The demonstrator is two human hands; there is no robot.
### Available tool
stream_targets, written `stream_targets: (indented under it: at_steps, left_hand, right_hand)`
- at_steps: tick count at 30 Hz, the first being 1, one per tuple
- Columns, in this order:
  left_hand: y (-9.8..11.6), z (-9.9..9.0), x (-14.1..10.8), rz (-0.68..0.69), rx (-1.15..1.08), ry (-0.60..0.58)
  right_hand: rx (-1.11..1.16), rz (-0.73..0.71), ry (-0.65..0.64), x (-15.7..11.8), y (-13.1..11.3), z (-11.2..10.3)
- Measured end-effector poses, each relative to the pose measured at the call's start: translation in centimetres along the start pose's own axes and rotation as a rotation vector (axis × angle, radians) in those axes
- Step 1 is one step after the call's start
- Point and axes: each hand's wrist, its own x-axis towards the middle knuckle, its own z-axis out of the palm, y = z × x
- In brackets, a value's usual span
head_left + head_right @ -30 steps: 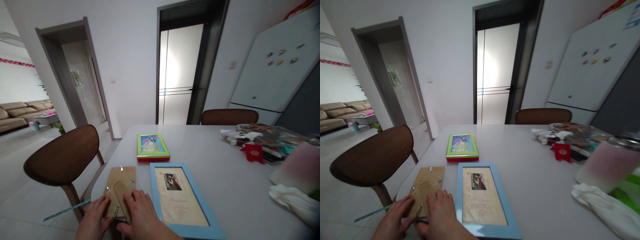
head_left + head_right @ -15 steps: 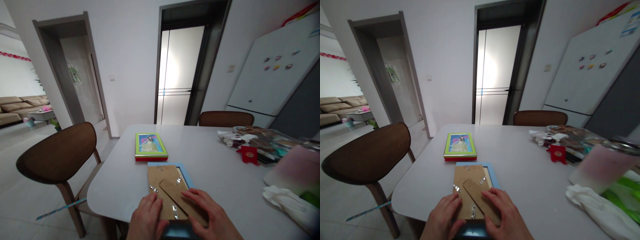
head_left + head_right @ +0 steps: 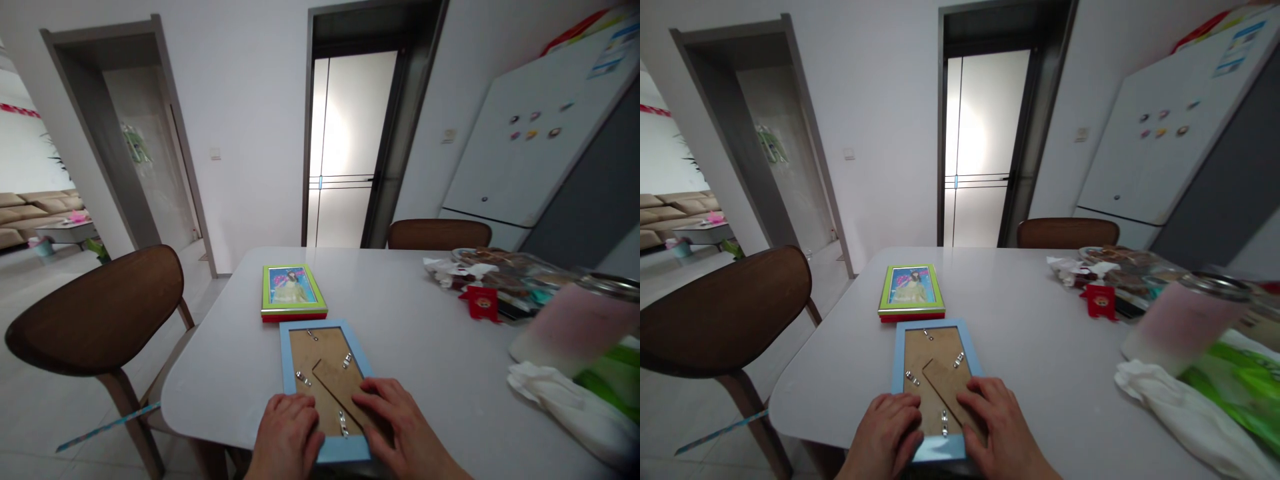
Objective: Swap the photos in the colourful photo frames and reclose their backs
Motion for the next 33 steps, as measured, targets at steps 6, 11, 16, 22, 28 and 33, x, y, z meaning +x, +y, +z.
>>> stream_targets:
  at_steps: [6, 11, 16, 22, 28, 33]
  left_hand:
    - [-0.4, 0.0, -0.2, -0.072, -0.014, -0.109]
    - [-0.5, 0.3, -0.2, -0.139, 0.001, -0.169]
    - [-0.6, 0.5, -0.3, -0.142, -0.01, -0.177]
    - [-1.0, 0.3, -0.6, -0.129, -0.019, -0.114]
    - [-1.2, -0.3, -0.6, -0.151, -0.004, -0.107]
    - [-1.2, -0.2, -0.7, -0.144, -0.016, -0.108]
  right_hand:
    - [-0.142, 0.006, 0.054, 3.5, 0.6, 0.2]
    - [-0.196, 0.046, 0.078, 5.0, 1.2, 0.8]
    - [-0.146, 0.035, 0.056, 4.8, 1.9, 1.0]
    - [-0.183, -0.061, 0.04, 2.9, 1.0, 0.6]
    - [-0.087, -0.31, -0.146, 1.0, -2.0, 0.0]
    - [-0.052, -0.214, -0.171, 2.8, -2.8, 0.8]
